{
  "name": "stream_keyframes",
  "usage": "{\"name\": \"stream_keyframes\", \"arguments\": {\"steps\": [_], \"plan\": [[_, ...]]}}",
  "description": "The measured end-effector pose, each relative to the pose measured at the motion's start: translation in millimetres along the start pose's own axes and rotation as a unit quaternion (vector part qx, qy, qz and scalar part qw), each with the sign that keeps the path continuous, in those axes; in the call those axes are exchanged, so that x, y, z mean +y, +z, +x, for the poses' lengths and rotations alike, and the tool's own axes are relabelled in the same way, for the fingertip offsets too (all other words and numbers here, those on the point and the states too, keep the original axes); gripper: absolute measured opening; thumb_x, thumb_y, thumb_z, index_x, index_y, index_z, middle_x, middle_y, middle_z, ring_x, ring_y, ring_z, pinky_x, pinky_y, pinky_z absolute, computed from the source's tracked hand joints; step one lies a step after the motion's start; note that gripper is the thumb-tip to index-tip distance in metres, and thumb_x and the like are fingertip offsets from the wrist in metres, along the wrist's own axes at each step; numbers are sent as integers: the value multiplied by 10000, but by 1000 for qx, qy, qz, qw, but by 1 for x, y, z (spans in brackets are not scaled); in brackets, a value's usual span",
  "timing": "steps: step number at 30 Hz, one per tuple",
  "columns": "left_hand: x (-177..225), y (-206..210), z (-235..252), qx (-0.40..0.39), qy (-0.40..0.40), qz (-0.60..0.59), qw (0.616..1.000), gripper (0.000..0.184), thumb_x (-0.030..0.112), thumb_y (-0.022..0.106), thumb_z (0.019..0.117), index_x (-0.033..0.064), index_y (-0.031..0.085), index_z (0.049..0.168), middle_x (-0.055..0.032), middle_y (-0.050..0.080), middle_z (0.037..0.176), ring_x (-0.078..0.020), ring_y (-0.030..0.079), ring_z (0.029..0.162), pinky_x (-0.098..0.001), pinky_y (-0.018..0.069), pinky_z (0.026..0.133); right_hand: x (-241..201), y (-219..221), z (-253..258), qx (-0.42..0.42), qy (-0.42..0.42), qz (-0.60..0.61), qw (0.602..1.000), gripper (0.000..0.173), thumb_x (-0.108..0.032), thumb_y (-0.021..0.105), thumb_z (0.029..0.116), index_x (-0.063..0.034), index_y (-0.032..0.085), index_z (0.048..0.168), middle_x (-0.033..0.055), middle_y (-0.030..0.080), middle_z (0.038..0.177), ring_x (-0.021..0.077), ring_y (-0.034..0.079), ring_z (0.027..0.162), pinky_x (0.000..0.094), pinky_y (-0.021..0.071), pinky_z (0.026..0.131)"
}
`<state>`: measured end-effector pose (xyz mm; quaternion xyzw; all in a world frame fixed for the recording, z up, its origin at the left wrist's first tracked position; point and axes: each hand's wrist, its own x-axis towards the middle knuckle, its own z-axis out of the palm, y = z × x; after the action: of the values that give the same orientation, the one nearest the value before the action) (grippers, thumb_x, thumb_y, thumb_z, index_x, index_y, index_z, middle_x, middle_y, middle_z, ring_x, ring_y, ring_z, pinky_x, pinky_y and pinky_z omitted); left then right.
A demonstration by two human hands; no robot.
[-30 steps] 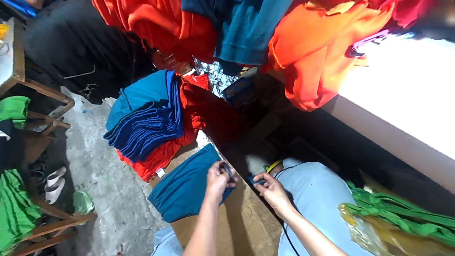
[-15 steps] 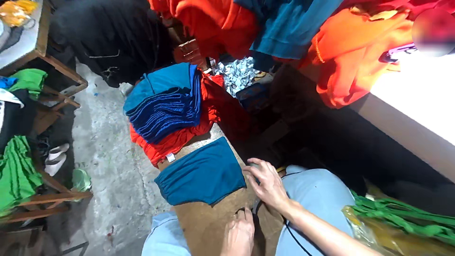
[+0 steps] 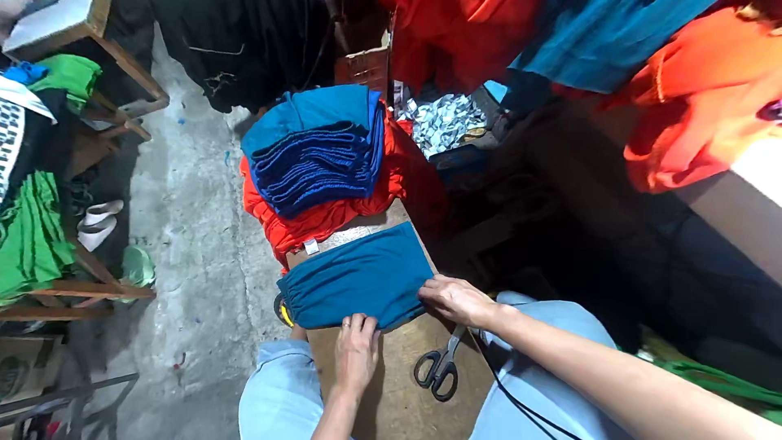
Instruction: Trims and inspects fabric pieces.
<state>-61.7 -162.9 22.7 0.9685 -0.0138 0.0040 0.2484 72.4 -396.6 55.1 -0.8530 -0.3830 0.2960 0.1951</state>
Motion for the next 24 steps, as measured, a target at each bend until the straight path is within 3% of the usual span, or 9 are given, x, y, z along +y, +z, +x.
{"name": "stream_keyframes", "arguments": {"steps": [2, 5, 7, 9, 12, 16, 19, 22, 24], "plan": [[-4, -2, 9, 1, -9, -43, 999, 125, 86, 690, 911, 8, 765, 973, -187, 721, 1017, -391, 693, 995, -514, 573, 862, 0, -9, 0, -7, 16, 29, 999, 264, -25, 518, 1024, -20, 642, 1258, 188, 689, 1144, 360, 635, 1150, 495, 476, 1018], [-13, -9, 12, -12, 4, -83, 996, 132, 86, 692, 910, -7, 764, 971, -179, 731, 997, -369, 704, 968, -495, 570, 877, 10, -7, -2, 26, -36, 28, 999, 237, 74, 544, 952, 6, 699, 1118, 200, 692, 1023, 372, 667, 1034, 500, 514, 936], [-16, -11, 10, -3, 29, -76, 997, 122, 79, 697, 898, -3, 764, 958, -174, 734, 993, -363, 715, 943, -490, 584, 848, 13, -3, -4, 30, -64, 16, 997, 271, 96, 541, 936, -13, 737, 1088, 184, 703, 1064, 356, 663, 1064, 479, 516, 951], [-16, -11, 9, 8, 51, -65, 997, 127, 95, 692, 893, 10, 764, 952, -167, 730, 989, -352, 720, 920, -483, 596, 817, 15, 3, -7, 44, -76, 18, 996, 254, 39, 551, 961, -30, 741, 1116, 167, 706, 1118, 336, 655, 1104, 458, 511, 970], [-16, -11, 11, 1, 46, -70, 996, 134, 127, 689, 902, 27, 770, 941, -153, 732, 990, -339, 720, 928, -480, 595, 825, 15, 15, -10, 74, -69, 17, 995, 257, -220, 629, 1002, -55, 731, 1170, 150, 683, 1174, 327, 632, 1129, 467, 508, 968], [-17, -20, 19, -56, -39, -143, 987, 184, 134, 651, 950, -13, 753, 996, -158, 710, 1003, -251, 688, 859, -400, 574, 805, 9, 32, -9, 113, -42, -34, 992, 269, -279, 660, 984, -68, 705, 1144, 157, 666, 1180, 365, 621, 1131, 520, 514, 919], [-15, -25, 25, -64, -65, -180, 979, 191, 136, 650, 947, -26, 737, 1000, -158, 704, 985, -224, 675, 839, -371, 560, 784, 4, 44, -3, 196, -36, -71, 977, 166, -164, 712, 900, -55, 716, 1025, 164, 681, 1042, 381, 663, 990, 516, 552, 770], [-15, -29, 28, -48, -50, -203, 977, 199, 82, 642, 944, -33, 701, 1095, -165, 715, 1010, -230, 695, 838, -389, 580, 789, 1, 33, -2, 183, -37, -42, 982, 155, -66, 659, 932, -15, 717, 1067, 188, 682, 1114, 391, 664, 1035, 513, 558, 821], [-17, -32, 29, -39, -7, -196, 980, 208, 48, 626, 937, -23, 701, 1118, -164, 706, 989, -226, 681, 771, -380, 584, 738, 8, 28, -2, 203, -74, -29, 976, 146, -47, 623, 959, -14, 733, 1050, 174, 706, 1124, 365, 689, 1026, 498, 573, 842]]}}
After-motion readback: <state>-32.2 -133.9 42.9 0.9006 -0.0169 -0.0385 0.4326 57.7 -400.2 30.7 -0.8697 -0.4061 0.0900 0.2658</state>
